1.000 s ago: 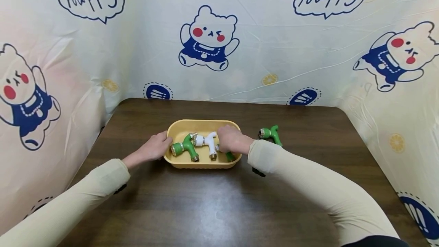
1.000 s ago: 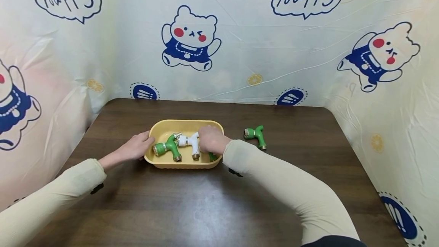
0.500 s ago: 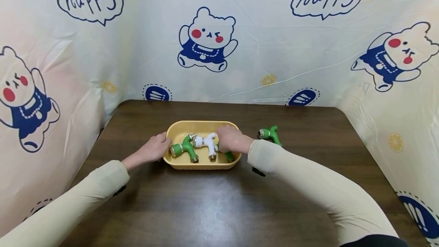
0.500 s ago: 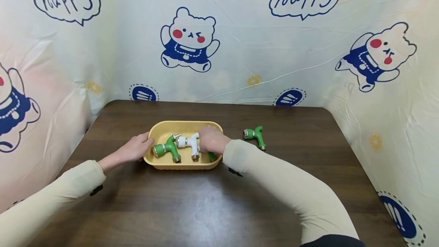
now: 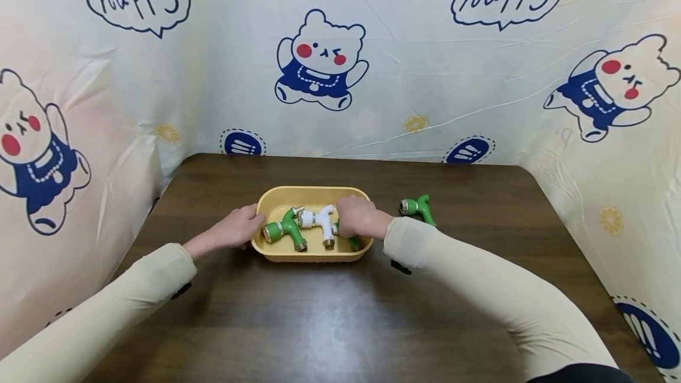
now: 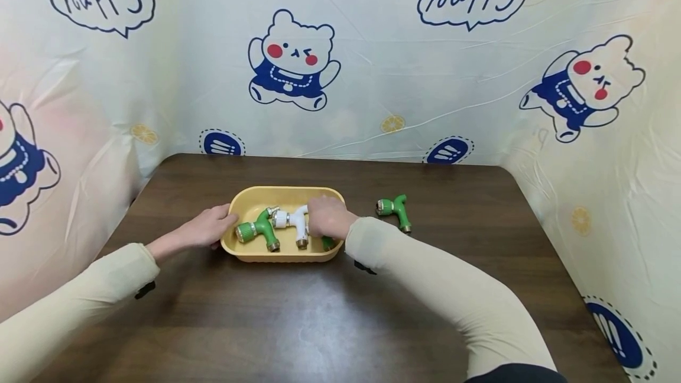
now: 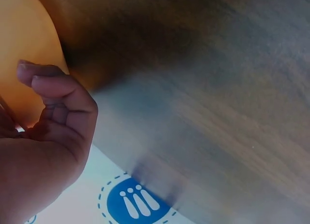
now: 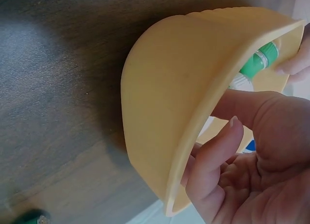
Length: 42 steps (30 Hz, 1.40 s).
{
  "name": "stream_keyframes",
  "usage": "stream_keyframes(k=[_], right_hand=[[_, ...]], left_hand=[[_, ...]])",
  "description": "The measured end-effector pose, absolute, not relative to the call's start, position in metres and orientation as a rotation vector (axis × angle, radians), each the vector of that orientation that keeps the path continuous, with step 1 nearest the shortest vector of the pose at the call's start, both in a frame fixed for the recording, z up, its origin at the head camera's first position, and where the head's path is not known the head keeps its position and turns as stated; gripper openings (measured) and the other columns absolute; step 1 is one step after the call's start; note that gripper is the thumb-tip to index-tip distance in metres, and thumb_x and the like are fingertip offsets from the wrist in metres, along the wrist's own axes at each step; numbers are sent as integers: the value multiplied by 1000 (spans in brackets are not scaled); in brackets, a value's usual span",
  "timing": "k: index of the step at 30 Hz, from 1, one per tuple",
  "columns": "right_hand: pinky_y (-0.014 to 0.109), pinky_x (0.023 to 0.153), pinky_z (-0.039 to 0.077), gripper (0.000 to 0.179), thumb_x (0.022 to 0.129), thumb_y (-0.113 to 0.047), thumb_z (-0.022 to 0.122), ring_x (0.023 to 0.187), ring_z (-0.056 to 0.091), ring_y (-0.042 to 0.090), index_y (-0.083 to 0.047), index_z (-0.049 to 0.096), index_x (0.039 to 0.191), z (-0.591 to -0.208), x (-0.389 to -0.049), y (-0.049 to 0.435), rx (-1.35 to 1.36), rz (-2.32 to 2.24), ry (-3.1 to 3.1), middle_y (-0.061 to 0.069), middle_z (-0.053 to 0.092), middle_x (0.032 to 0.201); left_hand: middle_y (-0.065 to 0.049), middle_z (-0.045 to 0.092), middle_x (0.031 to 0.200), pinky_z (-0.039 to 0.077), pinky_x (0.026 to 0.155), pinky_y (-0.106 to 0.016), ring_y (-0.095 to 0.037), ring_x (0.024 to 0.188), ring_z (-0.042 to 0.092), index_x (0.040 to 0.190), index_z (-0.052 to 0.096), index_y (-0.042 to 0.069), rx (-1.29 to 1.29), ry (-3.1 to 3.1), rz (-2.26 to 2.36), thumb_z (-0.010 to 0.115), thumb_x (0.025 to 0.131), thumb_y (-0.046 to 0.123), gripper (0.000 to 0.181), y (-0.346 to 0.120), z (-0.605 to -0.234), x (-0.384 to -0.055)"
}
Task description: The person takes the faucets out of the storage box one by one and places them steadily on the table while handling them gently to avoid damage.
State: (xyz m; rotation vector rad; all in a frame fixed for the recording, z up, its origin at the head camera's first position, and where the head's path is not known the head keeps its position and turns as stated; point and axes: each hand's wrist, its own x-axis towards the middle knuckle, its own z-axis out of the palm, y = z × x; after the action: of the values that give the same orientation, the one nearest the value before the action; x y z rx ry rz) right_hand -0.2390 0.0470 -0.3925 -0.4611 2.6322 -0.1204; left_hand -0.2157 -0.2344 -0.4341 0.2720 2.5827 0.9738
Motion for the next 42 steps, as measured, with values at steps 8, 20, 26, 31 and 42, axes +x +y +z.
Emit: stream_keyframes(k=[8, 20, 26, 31, 42], right_hand=[[27, 49, 48, 4, 93, -10, 68, 56, 59, 17, -7, 67, 90, -395, -239, 47, -445, -117, 2632, 5, 58, 73], [27, 47, 50, 10, 94, -9, 67, 49, 58, 16, -9, 64, 84, -396, -238, 46, -428, -123, 2640, 6, 57, 72], [28, 47, 51, 10, 93, -9, 67, 49, 58, 15, -8, 64, 84, -397, -238, 47, -427, -117, 2642, 6, 58, 72], [28, 48, 51, 13, 93, -9, 67, 49, 58, 15, -9, 63, 81, -398, -238, 47, -441, -115, 2653, 5, 57, 71], [27, 45, 52, 13, 92, -6, 66, 44, 59, 14, -9, 62, 80, -398, -237, 47, -435, -154, 2656, 6, 58, 71]], left_hand=[[-7, 60, 65, 50, 47, -32, -17, 49, 56, 130, 51, -11, 298, 2577, 945, 37, 110, 16, 37, -235, -432, -217], [-8, 60, 68, 51, 48, -33, -18, 51, 57, 129, 50, -11, 300, 2563, 928, 37, 111, 15, 35, -235, -429, -216], [-8, 61, 68, 51, 48, -33, -18, 51, 57, 131, 49, -12, 297, 2562, 938, 37, 111, 15, 36, -235, -430, -216], [-8, 61, 68, 51, 48, -33, -18, 51, 57, 131, 49, -11, 289, 2571, 943, 37, 111, 16, 36, -235, -432, -217], [-9, 61, 69, 51, 48, -33, -18, 51, 57, 132, 49, -11, 277, 2570, 953, 36, 110, 16, 37, -234, -431, -215]])
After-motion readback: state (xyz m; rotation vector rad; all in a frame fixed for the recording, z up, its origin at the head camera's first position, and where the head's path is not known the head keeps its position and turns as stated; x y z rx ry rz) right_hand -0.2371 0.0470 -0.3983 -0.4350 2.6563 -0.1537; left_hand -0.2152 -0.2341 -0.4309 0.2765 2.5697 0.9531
